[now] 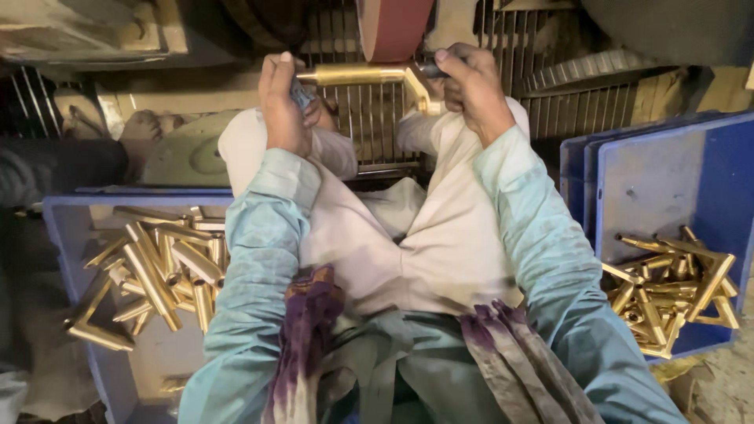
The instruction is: The person sits cross-legged on a metal grate and repeatedly picks up brass-colored metal parts from a blue bin. They hold each part against a rotating grinding wheel to polish its surface, then place the finished part into a second blue bin. The process is repeated for multiple parts.
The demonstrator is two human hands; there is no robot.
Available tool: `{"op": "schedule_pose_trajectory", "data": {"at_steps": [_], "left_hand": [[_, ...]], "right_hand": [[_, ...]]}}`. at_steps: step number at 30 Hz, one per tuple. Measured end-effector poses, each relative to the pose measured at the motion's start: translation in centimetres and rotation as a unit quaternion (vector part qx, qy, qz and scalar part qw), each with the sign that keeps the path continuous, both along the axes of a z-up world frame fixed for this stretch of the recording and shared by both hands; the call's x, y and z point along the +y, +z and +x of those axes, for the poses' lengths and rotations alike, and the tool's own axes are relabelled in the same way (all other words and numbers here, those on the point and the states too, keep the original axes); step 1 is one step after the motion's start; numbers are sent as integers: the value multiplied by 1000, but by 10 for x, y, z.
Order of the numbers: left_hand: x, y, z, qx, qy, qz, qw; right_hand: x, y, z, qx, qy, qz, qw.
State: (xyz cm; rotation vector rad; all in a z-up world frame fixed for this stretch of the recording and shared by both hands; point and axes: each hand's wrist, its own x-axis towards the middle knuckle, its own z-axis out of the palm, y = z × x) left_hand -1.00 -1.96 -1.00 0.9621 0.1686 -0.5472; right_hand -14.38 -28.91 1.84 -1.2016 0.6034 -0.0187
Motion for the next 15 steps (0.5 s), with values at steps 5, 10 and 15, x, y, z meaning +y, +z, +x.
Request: {"op": "schedule_pose_trajectory", "data": {"at_steps": [5, 10, 15], "left_hand": [[8, 13, -7, -15, -11, -40, 999], [10, 14, -2, -12, -14, -46, 999], [7, 12, 2, -12, 0, -46, 999]], "right_hand": [[17, 20, -15, -176, 25, -310, 934], [29, 38, -24, -195, 29, -522, 830], [24, 30, -14, -165, 45, -493, 853]]}}
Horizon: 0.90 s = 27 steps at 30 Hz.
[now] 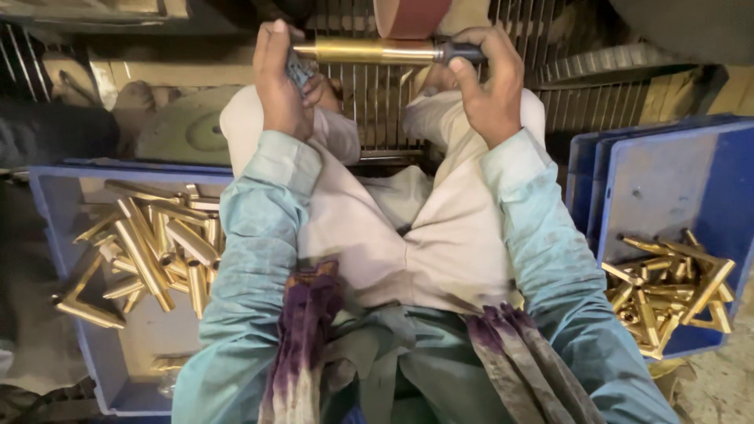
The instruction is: The person sits cross-legged on a metal grate and repeatedly picks up brass-colored metal parts from a blue bin. They hold each part against a rotating grinding wheel to polish its surface, then place the finished part into a second blue bin. The process is repeated for multiple parts.
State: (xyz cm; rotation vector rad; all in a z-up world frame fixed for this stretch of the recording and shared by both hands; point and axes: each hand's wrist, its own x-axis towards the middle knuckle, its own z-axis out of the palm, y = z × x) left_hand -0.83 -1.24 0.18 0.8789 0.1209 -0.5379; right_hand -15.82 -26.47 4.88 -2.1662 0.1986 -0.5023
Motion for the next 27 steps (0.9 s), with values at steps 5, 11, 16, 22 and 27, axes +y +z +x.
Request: {"op": "schedule_pose_trajectory", "data": {"at_steps": [5, 11, 16, 22, 27], "left_hand": [[4, -5, 3, 16, -8, 53, 998], [2, -13, 6, 19, -1, 76, 997], [-2, -24, 0, -5, 5, 48, 999], [-3, -22, -17, 3, -132, 27, 991], [-29, -17, -29, 62, -152, 31, 986]], "right_hand": [[-10, -23, 12, 58, 15, 116, 991], [-14, -28, 25, 197, -57, 459, 864], [-20, -15, 13, 219, -97, 429, 871], [-25, 6, -41, 182, -32, 390, 902], [-27, 15, -68, 29, -34, -46, 998]]}}
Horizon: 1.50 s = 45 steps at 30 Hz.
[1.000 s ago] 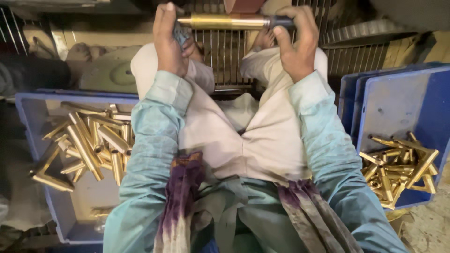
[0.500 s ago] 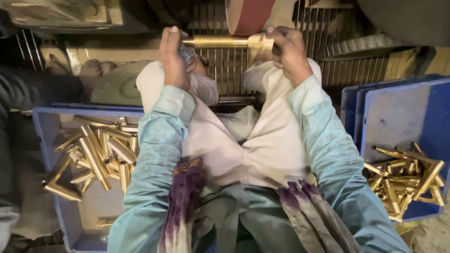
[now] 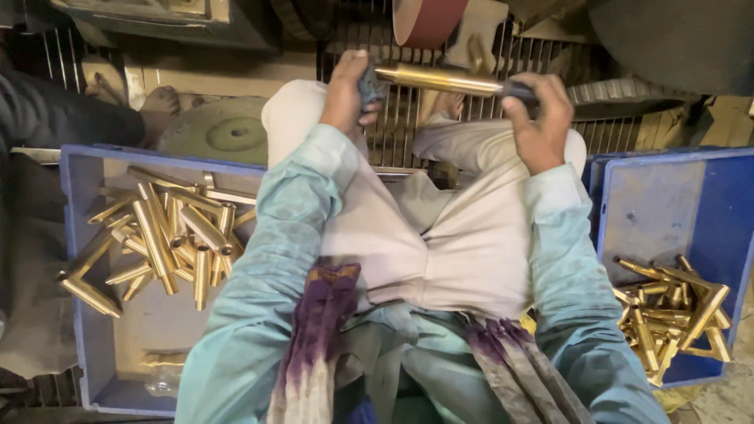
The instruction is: The person sits cross-legged on a metal grate and repeatedly picks up brass-colored metal parts from a blue bin. They hold each part against a rotating grinding wheel to polish its surface, then place the finished part into a second blue bin. The process is repeated for multiple parts.
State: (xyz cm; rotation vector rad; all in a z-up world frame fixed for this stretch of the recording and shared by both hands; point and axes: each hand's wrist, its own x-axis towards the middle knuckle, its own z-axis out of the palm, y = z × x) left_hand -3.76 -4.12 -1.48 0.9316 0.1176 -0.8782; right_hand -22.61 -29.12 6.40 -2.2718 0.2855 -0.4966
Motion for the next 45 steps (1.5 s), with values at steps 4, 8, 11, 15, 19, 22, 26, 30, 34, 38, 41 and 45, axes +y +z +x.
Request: {"op": "schedule_pose_trajectory", "data": {"at_steps": [4, 8, 11, 15, 19, 22, 26, 30, 34, 38, 41, 45], "left_hand": [[-25, 9, -3, 14, 15, 25, 999], [-37, 14, -3, 16, 41, -3, 999], [-40, 13, -4, 17, 66, 1, 998], [-42, 7, -3, 31, 78, 35, 996], [-44, -2, 1, 41, 85, 71, 993], [-45, -9, 2, 37, 82, 72, 993], [-46, -15, 5, 32, 75, 65, 995], [-44, -15, 5, 24, 84, 60, 994], [-39, 2, 3, 4, 78, 31, 996], [-32, 13, -4, 15, 90, 19, 996], [-24, 16, -3, 4, 81, -3, 997], [-24, 14, 0, 18, 74, 13, 997]], "right_hand": [[-5, 7, -2, -53, -23, -69, 996], [-9, 2, 2, -62, -33, -76, 995], [-13, -4, 8, -37, -33, -42, 998], [-23, -11, 16, 7, -22, 28, 999], [-34, -24, 25, 56, -24, 238, 969], [-41, -34, 32, 94, -69, 382, 917], [-53, -41, 44, 160, -150, 490, 843], [-54, -46, 52, 156, -152, 544, 810], [-41, -34, 45, 93, -107, 498, 856], [-22, -19, 24, -28, -39, 279, 959], [-13, -6, 15, -72, 5, 93, 993], [-13, -6, 22, -60, -12, 7, 998]]}}
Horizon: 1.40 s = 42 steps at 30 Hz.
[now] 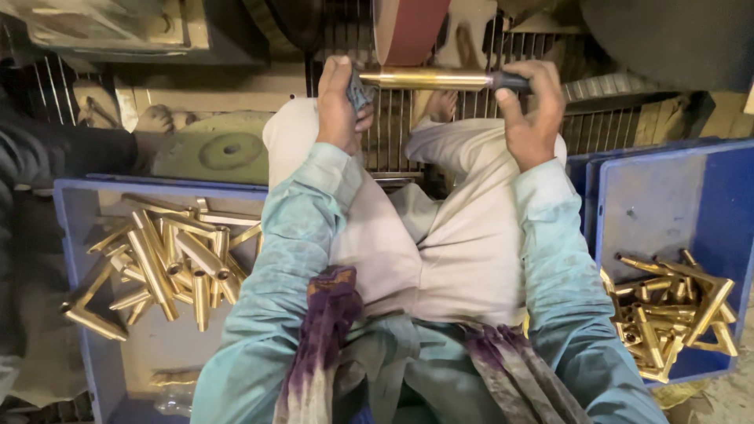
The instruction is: The person sits cross-legged on a metal grate and repeatedly picks up brass-colored metal parts from a blue bin. They hold each part against a rotating grinding wheel to polish its surface, then place the finished part into a second blue bin. The process is repeated for multiple parts.
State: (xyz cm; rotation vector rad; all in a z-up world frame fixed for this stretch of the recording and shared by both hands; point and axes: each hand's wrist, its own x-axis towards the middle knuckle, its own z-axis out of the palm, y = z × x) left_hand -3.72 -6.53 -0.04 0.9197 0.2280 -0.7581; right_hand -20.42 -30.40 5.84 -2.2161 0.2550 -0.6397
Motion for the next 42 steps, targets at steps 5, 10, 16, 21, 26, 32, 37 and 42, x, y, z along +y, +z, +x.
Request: {"op": "schedule_pose_trajectory", "data": {"at_steps": [5, 10, 16, 21, 26, 32, 37, 42], "left_hand": [[-5, -17, 6, 1, 7, 49, 999], [-1, -31, 13, -4, 5, 72, 997], [4, -12, 9, -18, 25, 61, 998], [11, 3, 3, -27, 18, 12, 999], [14, -2, 7, -51, 21, -10, 998], [12, -22, 16, -19, 30, 49, 998], [17, -26, 21, -19, 27, 62, 998], [24, -7, 16, -52, 32, 47, 997]], "right_hand": [[-16, -25, 22, 123, -14, 243, 962], [-29, -46, 39, 229, -93, 504, 828], [-11, -33, 35, 120, -73, 493, 859], [7, -1, 7, -1, 14, 103, 995], [12, 6, 12, 3, 7, 15, 1000], [-9, -28, 42, 174, -21, 283, 943], [-18, -45, 51, 226, -68, 506, 829], [-2, -31, 40, 134, -29, 381, 914]]}}
